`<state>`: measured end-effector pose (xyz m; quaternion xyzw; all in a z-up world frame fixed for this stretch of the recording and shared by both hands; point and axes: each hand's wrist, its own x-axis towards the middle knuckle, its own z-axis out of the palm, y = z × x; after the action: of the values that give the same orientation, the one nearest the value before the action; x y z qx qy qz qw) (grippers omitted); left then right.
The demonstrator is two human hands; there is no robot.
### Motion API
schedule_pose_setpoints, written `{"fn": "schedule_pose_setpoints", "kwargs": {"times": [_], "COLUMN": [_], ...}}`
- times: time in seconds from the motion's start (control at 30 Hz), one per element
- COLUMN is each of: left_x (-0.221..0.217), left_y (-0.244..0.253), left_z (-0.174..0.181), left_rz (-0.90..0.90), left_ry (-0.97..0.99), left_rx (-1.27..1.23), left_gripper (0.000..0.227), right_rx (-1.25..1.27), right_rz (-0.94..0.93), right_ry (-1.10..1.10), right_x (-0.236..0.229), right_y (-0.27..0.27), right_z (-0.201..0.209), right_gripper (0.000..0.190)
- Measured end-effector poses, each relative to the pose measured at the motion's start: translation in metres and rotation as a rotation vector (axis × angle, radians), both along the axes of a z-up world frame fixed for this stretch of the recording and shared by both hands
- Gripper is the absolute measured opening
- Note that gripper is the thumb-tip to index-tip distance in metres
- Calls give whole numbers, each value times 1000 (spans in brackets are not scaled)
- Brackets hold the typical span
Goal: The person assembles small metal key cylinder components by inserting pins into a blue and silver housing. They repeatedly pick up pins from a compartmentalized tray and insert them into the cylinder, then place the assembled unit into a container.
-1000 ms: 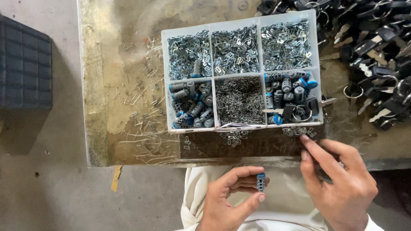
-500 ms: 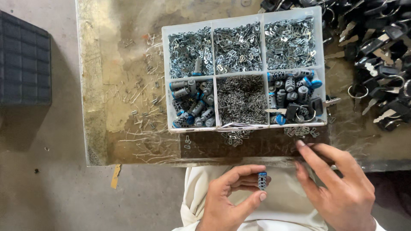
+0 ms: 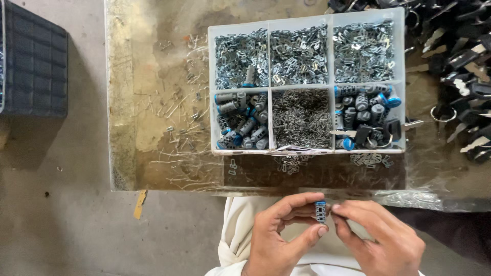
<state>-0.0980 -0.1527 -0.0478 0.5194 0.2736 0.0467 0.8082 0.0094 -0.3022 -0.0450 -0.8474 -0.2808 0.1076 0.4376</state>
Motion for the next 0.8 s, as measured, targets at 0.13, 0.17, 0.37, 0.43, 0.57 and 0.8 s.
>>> {"fn": "schedule_pose_setpoints", "kwargs": {"times": [0.13,0.17,0.37,0.43,0.57,0.8], "left_x": [-3,-3,-6,-7,-7,-14], "left_y": [0,0,4,5,7,12], "left_z": [3,4,6,5,5,9], "left_rz": [9,6,-20,-20,-19,0], "left_ry": [37,21,-2,-17,6,-55], "left_rx": [34,44,166,211,168,221], "left_gripper": [45,46,49,50,49,48], "right_rx": [115,82,110,74,10,-38], "right_rz": [-35,-33,-25,-9,2,-6], "right_ry": [109,118,127,94,73,115], "right_x": [-2,-2,-8,-7,-7,-7], "right_y": [-3,-2,12,15,17,24], "right_z": [4,6,8,10,16,14], "right_gripper": [20,20,23,23,23,20]}}
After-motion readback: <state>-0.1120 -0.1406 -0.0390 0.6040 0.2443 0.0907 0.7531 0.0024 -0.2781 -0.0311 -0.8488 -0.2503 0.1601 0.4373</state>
